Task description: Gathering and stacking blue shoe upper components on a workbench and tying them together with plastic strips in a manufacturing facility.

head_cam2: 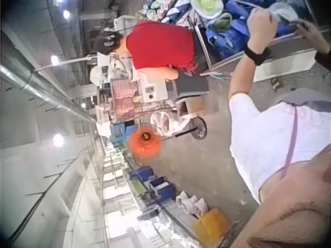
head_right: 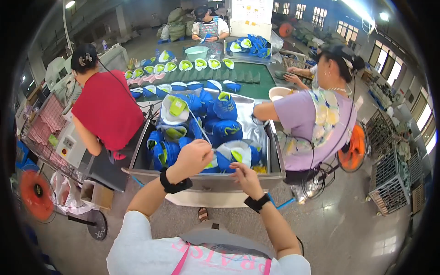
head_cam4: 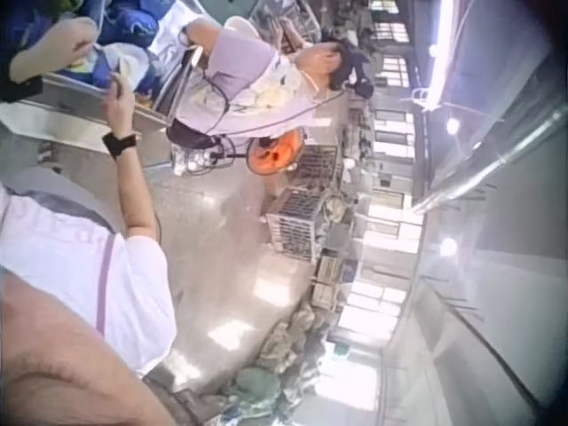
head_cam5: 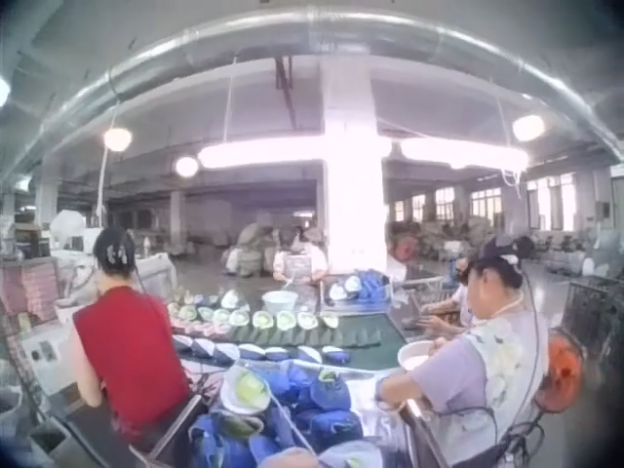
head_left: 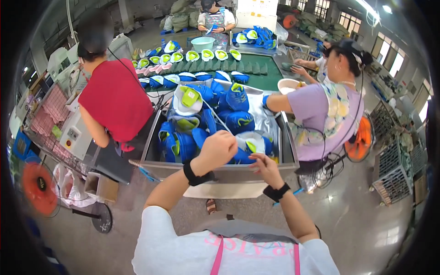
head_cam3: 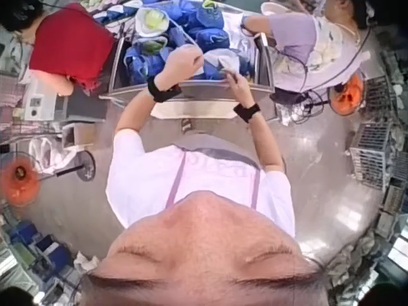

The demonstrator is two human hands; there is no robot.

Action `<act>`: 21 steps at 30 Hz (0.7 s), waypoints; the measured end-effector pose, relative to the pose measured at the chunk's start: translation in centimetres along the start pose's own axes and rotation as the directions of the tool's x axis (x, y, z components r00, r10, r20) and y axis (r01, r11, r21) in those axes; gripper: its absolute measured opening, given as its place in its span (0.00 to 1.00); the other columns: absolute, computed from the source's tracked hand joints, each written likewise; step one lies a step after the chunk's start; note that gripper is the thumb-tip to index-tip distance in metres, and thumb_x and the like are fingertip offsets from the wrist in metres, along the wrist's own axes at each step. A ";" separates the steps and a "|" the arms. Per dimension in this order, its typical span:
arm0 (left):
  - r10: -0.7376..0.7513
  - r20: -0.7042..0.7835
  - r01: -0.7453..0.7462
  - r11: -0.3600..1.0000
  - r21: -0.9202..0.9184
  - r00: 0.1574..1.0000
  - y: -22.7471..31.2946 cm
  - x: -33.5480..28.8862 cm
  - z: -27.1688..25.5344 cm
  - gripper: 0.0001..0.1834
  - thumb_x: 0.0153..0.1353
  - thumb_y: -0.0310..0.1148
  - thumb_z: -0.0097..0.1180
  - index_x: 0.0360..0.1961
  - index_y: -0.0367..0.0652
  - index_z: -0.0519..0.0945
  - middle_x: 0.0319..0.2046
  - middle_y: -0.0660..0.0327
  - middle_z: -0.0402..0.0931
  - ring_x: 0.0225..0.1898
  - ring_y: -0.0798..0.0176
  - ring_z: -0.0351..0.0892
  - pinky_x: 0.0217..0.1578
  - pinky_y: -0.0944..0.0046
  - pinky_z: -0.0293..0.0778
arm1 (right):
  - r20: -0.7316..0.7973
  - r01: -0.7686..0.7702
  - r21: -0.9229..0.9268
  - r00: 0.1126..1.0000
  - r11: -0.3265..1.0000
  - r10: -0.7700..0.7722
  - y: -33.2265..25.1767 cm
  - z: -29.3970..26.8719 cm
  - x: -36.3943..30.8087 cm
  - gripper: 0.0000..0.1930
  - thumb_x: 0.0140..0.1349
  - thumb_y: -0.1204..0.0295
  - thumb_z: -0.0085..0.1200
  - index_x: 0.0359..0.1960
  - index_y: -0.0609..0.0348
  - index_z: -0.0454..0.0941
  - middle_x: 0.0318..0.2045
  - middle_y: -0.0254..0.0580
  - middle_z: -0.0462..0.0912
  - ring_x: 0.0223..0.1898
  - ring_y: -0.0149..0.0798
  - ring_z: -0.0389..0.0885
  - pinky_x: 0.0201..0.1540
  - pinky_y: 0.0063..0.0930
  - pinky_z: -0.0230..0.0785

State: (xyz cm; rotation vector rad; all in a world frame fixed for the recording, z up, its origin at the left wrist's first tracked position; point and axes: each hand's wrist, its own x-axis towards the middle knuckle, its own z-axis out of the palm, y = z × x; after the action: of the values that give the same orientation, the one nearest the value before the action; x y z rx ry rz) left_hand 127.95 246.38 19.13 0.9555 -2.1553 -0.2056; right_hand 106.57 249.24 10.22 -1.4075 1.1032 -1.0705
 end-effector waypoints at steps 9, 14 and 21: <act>0.657 0.624 -0.360 0.754 -0.550 0.423 22.5 -5.6 8.1 0.05 0.54 0.32 0.48 0.25 0.44 0.71 0.22 0.59 0.70 0.27 0.52 0.72 0.30 0.57 0.67 | -0.228 0.161 0.547 0.973 0.822 -0.039 1.1 -6.9 -23.0 0.18 0.66 0.63 0.39 0.48 0.65 0.69 0.41 0.44 0.78 0.19 0.23 0.70 0.19 0.14 0.59; 0.433 0.457 -0.171 0.844 -0.509 0.777 25.8 -2.2 16.9 0.08 0.56 0.34 0.47 0.28 0.41 0.71 0.21 0.55 0.72 0.28 0.47 0.72 0.28 0.54 0.66 | -0.295 0.002 0.494 0.941 0.869 0.165 2.1 -12.0 -34.9 0.15 0.63 0.62 0.44 0.38 0.64 0.74 0.20 0.38 0.76 0.15 0.24 0.67 0.17 0.15 0.55; 0.347 0.574 -0.204 0.932 -0.299 0.742 27.3 -0.7 35.4 0.11 0.57 0.39 0.47 0.27 0.43 0.75 0.27 0.53 0.74 0.33 0.48 0.73 0.34 0.51 0.68 | -0.744 -0.047 0.292 0.617 0.955 0.257 4.1 -22.9 -43.6 0.07 0.59 0.75 0.47 0.32 0.67 0.75 0.18 0.33 0.74 0.17 0.21 0.66 0.20 0.15 0.57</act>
State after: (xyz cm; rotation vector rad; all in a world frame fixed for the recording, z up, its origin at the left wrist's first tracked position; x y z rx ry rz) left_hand 88.04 261.02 5.29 0.4473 -2.7707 -0.6767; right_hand 75.56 287.52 5.94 -0.5875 1.5937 -1.6951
